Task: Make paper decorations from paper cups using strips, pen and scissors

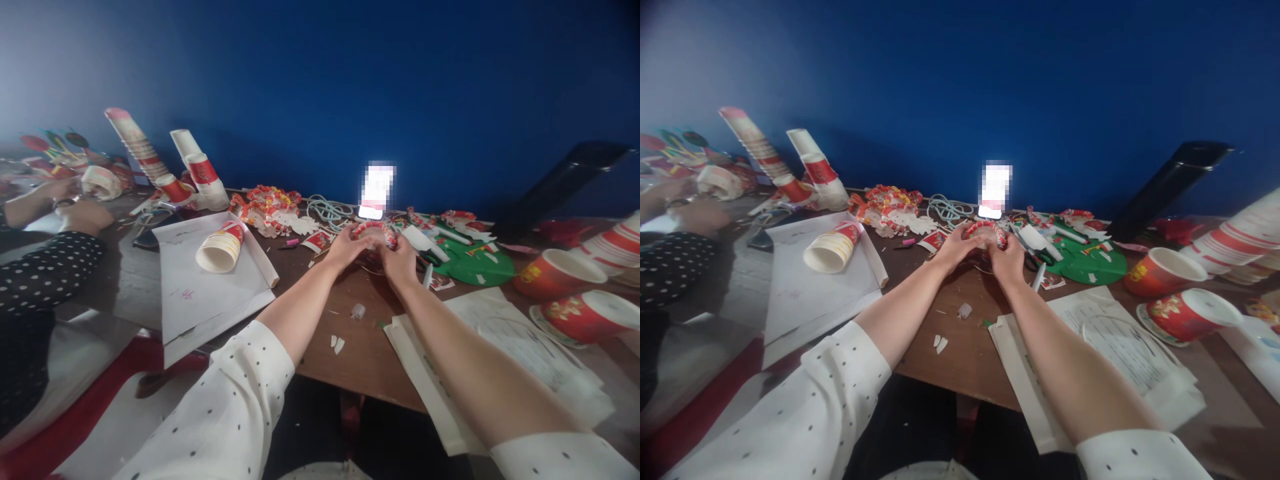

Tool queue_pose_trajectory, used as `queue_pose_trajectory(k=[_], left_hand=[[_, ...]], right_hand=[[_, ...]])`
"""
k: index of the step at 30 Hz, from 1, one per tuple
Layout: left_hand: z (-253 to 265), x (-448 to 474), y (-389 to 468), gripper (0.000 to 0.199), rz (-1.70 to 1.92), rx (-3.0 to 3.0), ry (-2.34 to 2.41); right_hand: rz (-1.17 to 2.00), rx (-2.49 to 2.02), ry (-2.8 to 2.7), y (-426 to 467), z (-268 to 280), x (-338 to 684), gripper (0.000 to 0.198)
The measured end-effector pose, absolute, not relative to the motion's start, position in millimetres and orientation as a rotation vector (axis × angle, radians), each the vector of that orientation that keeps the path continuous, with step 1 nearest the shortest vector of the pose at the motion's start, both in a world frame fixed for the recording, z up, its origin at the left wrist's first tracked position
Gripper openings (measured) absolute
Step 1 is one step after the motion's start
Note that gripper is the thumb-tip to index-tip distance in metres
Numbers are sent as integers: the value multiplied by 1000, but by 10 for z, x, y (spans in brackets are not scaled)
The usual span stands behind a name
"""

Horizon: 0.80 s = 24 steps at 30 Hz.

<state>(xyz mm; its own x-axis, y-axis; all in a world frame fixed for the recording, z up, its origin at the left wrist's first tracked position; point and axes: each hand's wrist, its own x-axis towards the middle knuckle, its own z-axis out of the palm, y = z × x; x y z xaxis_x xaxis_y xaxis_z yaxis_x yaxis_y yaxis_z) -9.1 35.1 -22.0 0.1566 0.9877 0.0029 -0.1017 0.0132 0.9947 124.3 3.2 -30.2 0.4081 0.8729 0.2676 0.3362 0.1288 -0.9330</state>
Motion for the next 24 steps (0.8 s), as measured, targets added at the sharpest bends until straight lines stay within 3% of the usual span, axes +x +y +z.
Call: queue_pose_trajectory(k=[12, 19, 24], left_hand=[[-202, -128, 394, 30, 1182, 1487, 1270], [-164, -120, 344, 32, 1110, 1500, 1328], [-157, -101, 313, 31, 1094, 1538, 1295]], right_hand=[[614, -1410, -1324, 88, -416, 1252, 51], [510, -1260, -1301, 81, -370, 1248, 58], [411, -1274, -1362, 30, -295, 1228, 48]])
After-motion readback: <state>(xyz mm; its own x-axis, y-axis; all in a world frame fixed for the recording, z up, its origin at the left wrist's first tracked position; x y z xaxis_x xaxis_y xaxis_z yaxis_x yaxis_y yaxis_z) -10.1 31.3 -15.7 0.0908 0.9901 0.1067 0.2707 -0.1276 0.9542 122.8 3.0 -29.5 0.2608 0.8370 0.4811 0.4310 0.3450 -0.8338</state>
